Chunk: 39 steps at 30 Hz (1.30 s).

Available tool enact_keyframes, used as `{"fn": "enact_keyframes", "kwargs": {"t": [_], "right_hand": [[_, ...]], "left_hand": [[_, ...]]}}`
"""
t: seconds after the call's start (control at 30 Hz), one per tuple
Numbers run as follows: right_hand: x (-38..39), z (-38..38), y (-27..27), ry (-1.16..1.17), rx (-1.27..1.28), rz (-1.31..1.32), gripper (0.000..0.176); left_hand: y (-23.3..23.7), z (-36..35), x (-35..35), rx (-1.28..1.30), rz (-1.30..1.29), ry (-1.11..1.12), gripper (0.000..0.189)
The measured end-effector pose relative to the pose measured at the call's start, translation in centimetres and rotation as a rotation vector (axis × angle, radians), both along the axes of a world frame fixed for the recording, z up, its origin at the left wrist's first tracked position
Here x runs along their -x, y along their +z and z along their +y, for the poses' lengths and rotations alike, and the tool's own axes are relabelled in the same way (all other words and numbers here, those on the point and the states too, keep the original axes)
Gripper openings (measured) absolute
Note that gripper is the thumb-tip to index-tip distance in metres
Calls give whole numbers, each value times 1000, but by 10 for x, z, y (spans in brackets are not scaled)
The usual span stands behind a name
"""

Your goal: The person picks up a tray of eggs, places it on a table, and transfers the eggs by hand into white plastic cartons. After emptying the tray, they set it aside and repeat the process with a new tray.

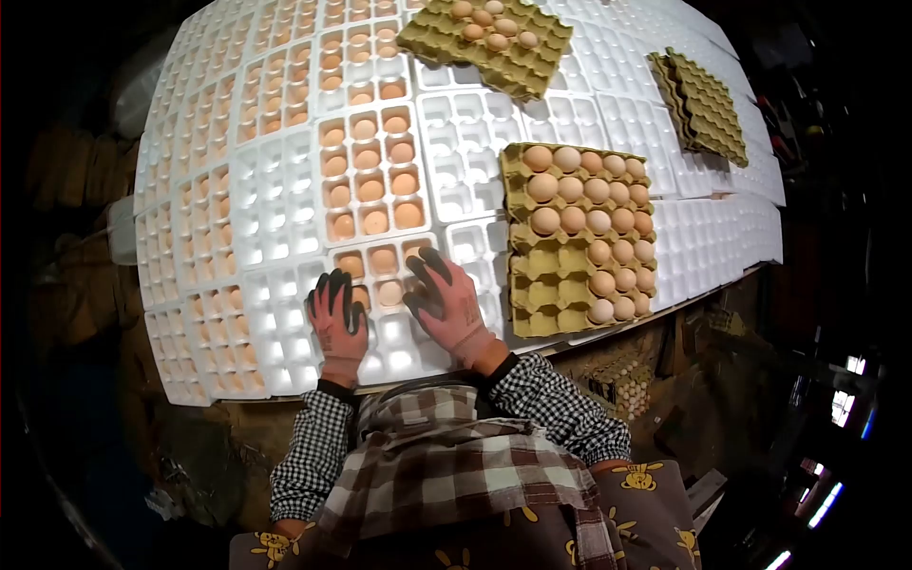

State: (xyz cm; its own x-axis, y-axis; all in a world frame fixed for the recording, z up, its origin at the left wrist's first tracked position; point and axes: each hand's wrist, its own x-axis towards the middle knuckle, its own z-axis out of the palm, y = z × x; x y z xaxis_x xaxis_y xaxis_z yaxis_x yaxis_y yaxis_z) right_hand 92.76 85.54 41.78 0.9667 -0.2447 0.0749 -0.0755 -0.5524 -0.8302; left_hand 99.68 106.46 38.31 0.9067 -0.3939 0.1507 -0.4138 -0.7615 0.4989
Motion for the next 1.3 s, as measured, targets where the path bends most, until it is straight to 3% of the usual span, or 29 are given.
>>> {"fn": "enact_keyframes", "kwargs": {"t": [0.1,0.17,0.2,0.27,0.3,0.37,0.4,0.43,0.47,0.5,0.53,0.57,0.63,0.67,0.7,0.77,0.8,0.83,0.9,0.97,1.0,1.03,1.1,1.13,1.17,1.23,1.27,1.3], "right_hand": [[18,-99,62,-410,524,-159,55],[19,-157,71,-327,828,161,52],[22,-171,75,-340,826,151,52],[21,-198,82,-159,603,292,46],[27,-209,86,-217,460,34,40],[35,-223,93,-503,-732,-32,26],[39,-231,100,-290,-652,-202,15],[33,-227,123,-484,-1270,-74,12],[30,-237,110,-467,-1002,49,17],[23,-252,92,-446,-731,158,23],[6,-249,87,-235,-280,65,36],[-2,-243,86,-187,253,110,42],[-27,-232,81,15,913,360,46],[-29,-236,84,33,815,341,43],[-29,-248,87,41,810,337,43],[-21,-278,95,-1,-159,284,36],[-16,-284,108,-185,-716,351,26],[-14,-301,90,160,-339,-243,20],[-11,-316,73,27,-561,-193,17],[-40,-331,82,211,-319,-342,17],[-54,-324,106,-50,-825,118,16],[-67,-320,98,76,-211,-51,19],[-77,-301,108,168,660,150,33],[-88,-292,109,326,880,405,46],[-89,-293,106,314,877,401,46],[-83,-292,104,210,742,307,46],[-71,-293,113,44,425,294,48],[-61,-309,87,176,146,25,46]], "left_hand": [[30,-14,1,180,64,125,53],[46,-46,-5,350,140,135,49],[57,-72,-8,401,179,8,47],[89,-140,-9,466,250,-258,45],[105,-174,-7,472,286,-395,44],[122,-238,-7,194,-89,-624,47],[117,-250,-14,189,-93,-621,47],[108,-258,-19,144,-31,-605,49],[99,-265,-21,95,27,-592,50],[93,-259,-29,246,166,-547,48],[95,-252,-35,617,612,-396,45],[96,-249,-40,976,1052,-197,42],[105,-253,-47,940,1038,-126,40],[99,-257,-56,527,428,-456,46],[115,-269,-49,182,174,-479,49],[125,-296,-42,-341,-46,-494,61],[125,-297,-45,-347,-35,-470,61],[124,-298,-50,-287,73,-498,59],[118,-292,-57,-252,193,-537,58],[112,-283,-66,293,453,-306,55],[115,-284,-75,269,283,-325,52],[126,-292,-81,97,154,-336,46],[137,-313,-92,-417,-63,-454,39],[146,-321,-93,-475,-113,-517,37],[156,-329,-88,-635,-39,-554,44],[143,-334,-85,-773,-195,-558,49],[140,-331,-89,-763,-202,-551,49],[141,-329,-92,-669,-112,-507,50]]}}
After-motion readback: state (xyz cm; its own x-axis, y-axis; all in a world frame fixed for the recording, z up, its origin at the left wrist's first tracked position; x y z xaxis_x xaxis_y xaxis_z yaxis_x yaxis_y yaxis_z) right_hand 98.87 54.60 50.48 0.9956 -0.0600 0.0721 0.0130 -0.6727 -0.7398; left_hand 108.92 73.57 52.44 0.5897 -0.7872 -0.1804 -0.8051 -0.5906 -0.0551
